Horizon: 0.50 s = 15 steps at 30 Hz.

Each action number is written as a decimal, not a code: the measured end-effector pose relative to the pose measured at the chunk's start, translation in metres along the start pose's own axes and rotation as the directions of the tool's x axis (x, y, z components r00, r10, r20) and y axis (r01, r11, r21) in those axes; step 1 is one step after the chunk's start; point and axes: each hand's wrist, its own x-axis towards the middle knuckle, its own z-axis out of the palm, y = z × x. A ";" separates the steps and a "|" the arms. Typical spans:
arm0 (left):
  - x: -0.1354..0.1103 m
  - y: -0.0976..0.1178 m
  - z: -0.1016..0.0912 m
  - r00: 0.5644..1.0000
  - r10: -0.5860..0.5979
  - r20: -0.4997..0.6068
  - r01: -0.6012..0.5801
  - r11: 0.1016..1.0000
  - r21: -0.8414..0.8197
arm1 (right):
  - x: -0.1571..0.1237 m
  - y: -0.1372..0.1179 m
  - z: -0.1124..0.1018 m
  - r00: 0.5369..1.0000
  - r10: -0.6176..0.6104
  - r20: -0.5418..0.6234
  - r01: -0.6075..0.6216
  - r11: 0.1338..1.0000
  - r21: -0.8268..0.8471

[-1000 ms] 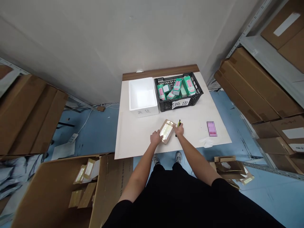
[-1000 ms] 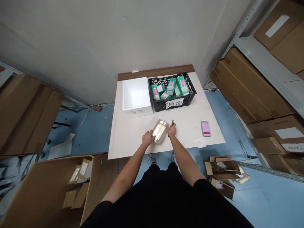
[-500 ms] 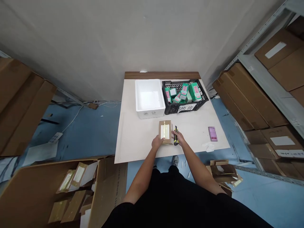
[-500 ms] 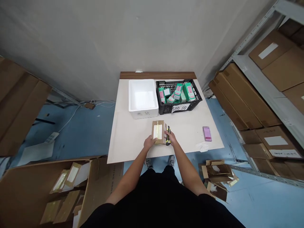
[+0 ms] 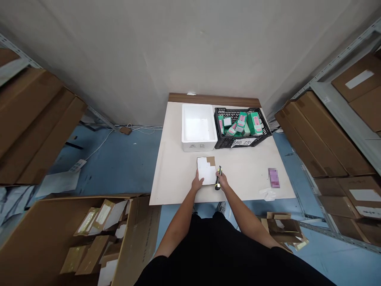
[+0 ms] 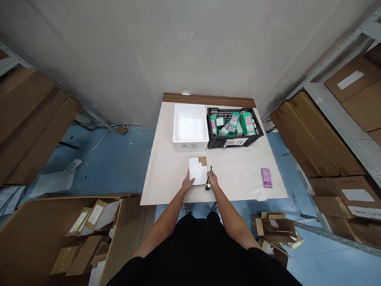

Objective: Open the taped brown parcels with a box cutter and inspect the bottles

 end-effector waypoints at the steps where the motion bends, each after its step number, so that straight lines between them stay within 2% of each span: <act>1: 0.003 0.000 0.004 0.999 0.035 -0.001 -0.035 0.998 -0.048 | -0.002 0.000 -0.003 0.999 -0.002 -0.037 0.002 1.000 0.009; 3: 0.008 0.000 0.011 0.992 0.127 -0.001 -0.125 0.976 -0.179 | -0.006 -0.004 -0.013 0.996 -0.034 -0.080 0.036 0.999 0.024; 5: 0.011 -0.002 0.015 0.979 0.204 0.004 -0.192 0.930 -0.312 | -0.011 -0.011 -0.020 0.994 -0.093 -0.049 0.095 0.995 0.033; 6: 0.012 -0.005 0.016 0.978 0.210 0.000 -0.196 0.915 -0.353 | -0.013 -0.015 -0.021 0.992 -0.126 -0.007 0.126 0.991 0.031; 8: 0.011 -0.014 0.012 0.992 0.125 -0.030 -0.128 0.924 -0.361 | -0.017 -0.023 -0.016 0.976 -0.183 0.114 0.183 0.983 0.016; 10: 0.007 -0.026 -0.001 0.995 -0.008 -0.104 -0.025 0.950 -0.311 | -0.021 -0.029 -0.003 0.945 -0.209 0.251 0.224 0.974 -0.034; 12: 0.004 -0.034 -0.022 0.983 -0.027 -0.183 -0.019 0.971 -0.240 | -0.023 -0.032 0.015 0.910 -0.195 0.365 0.259 0.957 -0.134; 14: 0.003 -0.033 -0.049 0.970 0.115 -0.213 -0.142 0.983 -0.117 | -0.024 -0.032 0.031 0.896 -0.162 0.413 0.286 0.923 -0.259; 15: 0.005 -0.029 -0.063 0.958 0.215 -0.191 -0.223 0.975 -0.023 | -0.025 -0.032 0.036 0.897 -0.153 0.415 0.297 0.904 -0.309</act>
